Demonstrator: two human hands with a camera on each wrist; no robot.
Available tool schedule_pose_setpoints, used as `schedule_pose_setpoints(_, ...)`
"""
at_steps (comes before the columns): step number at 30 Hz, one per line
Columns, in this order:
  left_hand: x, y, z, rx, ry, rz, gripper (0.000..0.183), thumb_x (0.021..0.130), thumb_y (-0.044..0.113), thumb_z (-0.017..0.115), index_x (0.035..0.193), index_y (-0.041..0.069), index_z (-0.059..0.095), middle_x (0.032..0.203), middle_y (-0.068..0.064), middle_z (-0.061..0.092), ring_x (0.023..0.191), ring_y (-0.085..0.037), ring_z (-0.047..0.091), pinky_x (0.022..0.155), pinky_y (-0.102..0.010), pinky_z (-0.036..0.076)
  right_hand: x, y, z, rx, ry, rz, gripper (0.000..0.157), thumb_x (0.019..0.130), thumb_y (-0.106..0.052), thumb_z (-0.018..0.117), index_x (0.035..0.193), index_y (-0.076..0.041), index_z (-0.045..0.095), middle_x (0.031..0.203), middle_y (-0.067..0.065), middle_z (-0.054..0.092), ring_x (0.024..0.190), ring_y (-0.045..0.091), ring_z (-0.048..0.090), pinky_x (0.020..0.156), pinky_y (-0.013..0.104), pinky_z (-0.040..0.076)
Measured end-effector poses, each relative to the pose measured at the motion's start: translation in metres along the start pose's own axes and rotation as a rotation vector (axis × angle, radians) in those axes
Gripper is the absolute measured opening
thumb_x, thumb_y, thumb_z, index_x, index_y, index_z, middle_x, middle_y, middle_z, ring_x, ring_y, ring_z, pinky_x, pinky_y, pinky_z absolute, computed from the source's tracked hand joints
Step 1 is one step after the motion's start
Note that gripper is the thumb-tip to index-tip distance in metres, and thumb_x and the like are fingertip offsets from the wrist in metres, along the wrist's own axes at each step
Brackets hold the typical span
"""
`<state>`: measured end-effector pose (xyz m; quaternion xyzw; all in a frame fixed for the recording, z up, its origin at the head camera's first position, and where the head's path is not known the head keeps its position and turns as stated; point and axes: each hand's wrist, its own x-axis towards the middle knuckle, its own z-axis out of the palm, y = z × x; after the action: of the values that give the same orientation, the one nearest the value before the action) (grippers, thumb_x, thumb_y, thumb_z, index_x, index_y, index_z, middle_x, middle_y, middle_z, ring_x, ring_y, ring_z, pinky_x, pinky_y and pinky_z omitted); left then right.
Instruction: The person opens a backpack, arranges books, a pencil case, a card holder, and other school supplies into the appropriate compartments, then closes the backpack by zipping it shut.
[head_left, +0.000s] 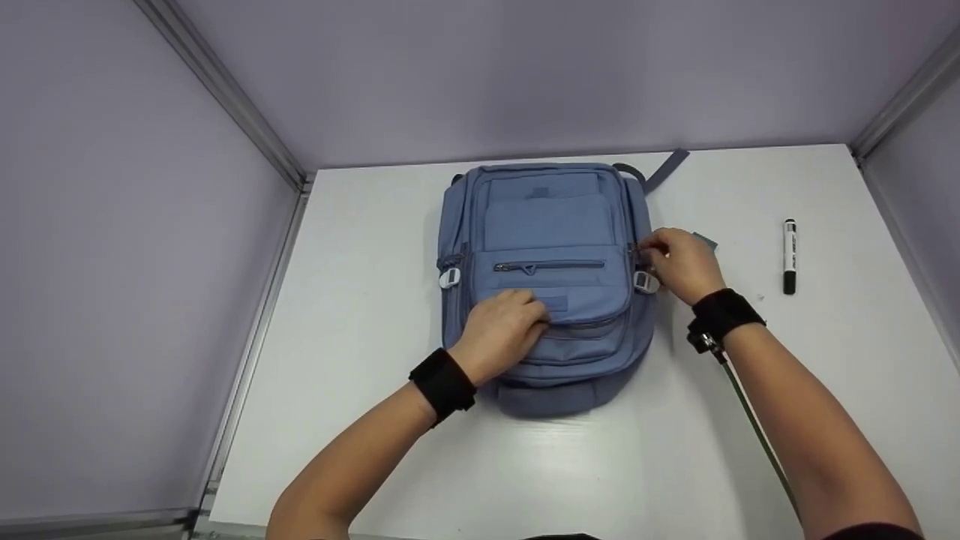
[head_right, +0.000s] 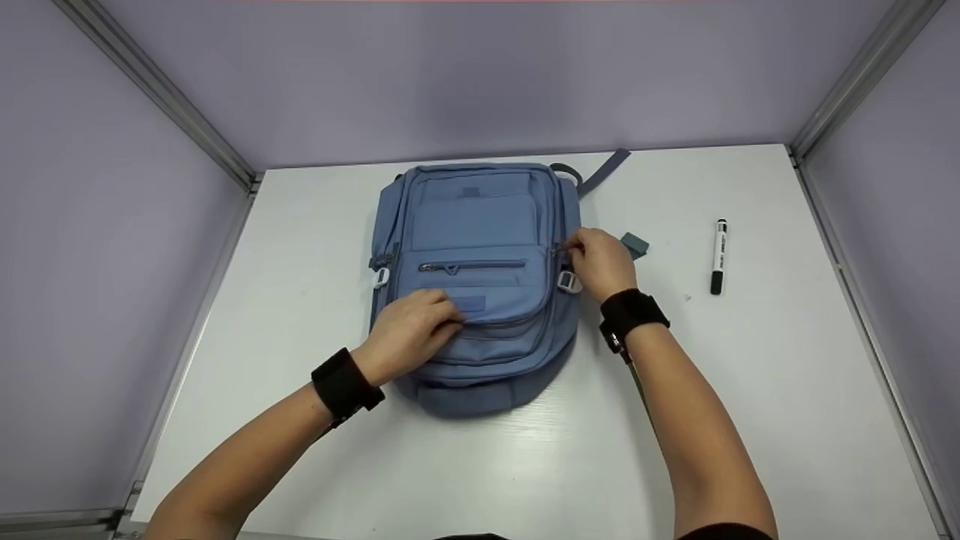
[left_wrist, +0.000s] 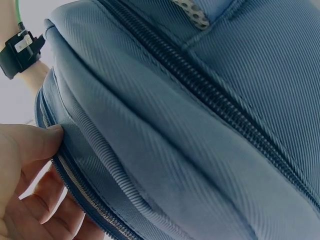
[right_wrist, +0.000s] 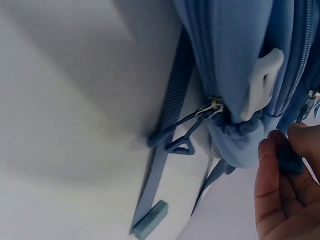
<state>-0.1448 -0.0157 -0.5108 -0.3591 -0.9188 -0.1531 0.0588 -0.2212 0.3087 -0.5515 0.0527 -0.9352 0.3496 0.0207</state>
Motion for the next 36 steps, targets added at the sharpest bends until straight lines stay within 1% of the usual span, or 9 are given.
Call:
schedule_pose_setpoints(5, -0.002, 0.0, -0.001, 0.002, -0.009, -0.008, 0.01, 0.101, 0.024, 0.067, 0.099, 0.018, 0.076, 0.095, 0.002, 0.066, 0.088, -0.019, 0.064, 0.074, -0.035, 0.054, -0.005, 0.015, -0.009, -0.041, 0.008, 0.001, 0.021, 0.099, -0.004, 0.06, 0.114, 0.004, 0.07, 0.107, 0.024, 0.069, 0.097, 0.04, 0.064, 0.084, 0.054, 0.047)
schedule_pose_setpoints(9, -0.002, 0.001, -0.002, -0.01, -0.021, -0.019, 0.013, 0.102, 0.025, 0.066, 0.101, 0.019, 0.077, 0.093, 0.002, 0.065, 0.087, -0.018, 0.063, 0.073, -0.034, 0.053, -0.01, 0.036, -0.027, -0.088, 0.032, 0.069, 0.026, 0.098, -0.003, 0.054, 0.116, 0.008, 0.069, 0.108, 0.029, 0.067, 0.098, 0.044, 0.062, 0.085, 0.057, 0.046)
schedule_pose_setpoints(17, -0.003, 0.003, -0.004, -0.025, -0.023, -0.026, 0.018, 0.103, 0.026, 0.063, 0.104, 0.018, 0.079, 0.091, 0.002, 0.065, 0.084, -0.017, 0.062, 0.07, -0.034, 0.052, -0.032, 0.108, -0.065, -0.307, 0.098, 0.286, 0.04, 0.099, -0.01, 0.052, 0.125, 0.02, 0.055, 0.12, 0.045, 0.051, 0.109, 0.063, 0.047, 0.089, 0.069, 0.041)
schedule_pose_setpoints(20, -0.001, 0.004, -0.008, -0.048, -0.027, -0.025, 0.018, 0.103, 0.026, 0.063, 0.107, 0.018, 0.079, 0.093, 0.002, 0.067, 0.086, -0.017, 0.063, 0.073, -0.033, 0.053, -0.048, 0.13, -0.078, -0.337, 0.056, 0.416, 0.05, 0.1, -0.02, 0.052, 0.118, 0.027, 0.05, 0.116, 0.048, 0.045, 0.108, 0.065, 0.043, 0.087, 0.07, 0.041)
schedule_pose_setpoints(22, 0.002, 0.004, -0.012, -0.063, -0.024, -0.027, 0.018, 0.104, 0.026, 0.063, 0.109, 0.019, 0.079, 0.096, 0.003, 0.068, 0.088, -0.016, 0.064, 0.074, -0.032, 0.053, -0.057, 0.14, -0.084, -0.335, 0.016, 0.486, 0.054, 0.099, -0.026, 0.051, 0.106, 0.028, 0.051, 0.108, 0.047, 0.044, 0.104, 0.064, 0.043, 0.08, 0.067, 0.044)
schedule_pose_setpoints(25, 0.007, 0.003, -0.019, -0.083, -0.006, -0.026, 0.018, 0.104, 0.025, 0.064, 0.111, 0.019, 0.078, 0.099, 0.003, 0.07, 0.091, -0.015, 0.065, 0.076, -0.03, 0.053, -0.066, 0.149, -0.091, -0.329, -0.03, 0.543, 0.052, 0.099, -0.028, 0.049, 0.086, 0.022, 0.054, 0.096, 0.043, 0.045, 0.094, 0.059, 0.046, 0.069, 0.06, 0.045)
schedule_pose_setpoints(28, 0.013, 0.002, -0.027, -0.081, 0.021, -0.02, 0.018, 0.104, 0.025, 0.063, 0.112, 0.018, 0.078, 0.101, 0.002, 0.07, 0.092, -0.015, 0.065, 0.076, -0.029, 0.054, -0.07, 0.152, -0.092, -0.326, -0.039, 0.545, 0.046, 0.098, -0.025, 0.049, 0.076, 0.015, 0.055, 0.087, 0.036, 0.048, 0.081, 0.05, 0.05, 0.06, 0.051, 0.045)
schedule_pose_setpoints(32, 0.022, -0.001, -0.036, -0.082, 0.069, -0.018, 0.018, 0.104, 0.024, 0.063, 0.113, 0.017, 0.078, 0.103, 0.002, 0.071, 0.092, -0.015, 0.065, 0.076, -0.029, 0.054, -0.073, 0.151, -0.089, -0.315, -0.021, 0.55, 0.034, 0.097, -0.013, 0.049, 0.076, 0.012, 0.057, 0.074, 0.027, 0.052, 0.067, 0.04, 0.053, 0.049, 0.043, 0.044)
schedule_pose_setpoints(36, 0.032, -0.006, -0.044, -0.089, 0.108, -0.024, 0.018, 0.104, 0.025, 0.063, 0.113, 0.018, 0.077, 0.103, 0.002, 0.071, 0.093, -0.015, 0.066, 0.077, -0.03, 0.054, -0.073, 0.151, -0.086, -0.284, 0.006, 0.549, 0.027, 0.096, -0.006, 0.048, 0.084, 0.016, 0.06, 0.069, 0.025, 0.056, 0.063, 0.038, 0.055, 0.047, 0.041, 0.044)
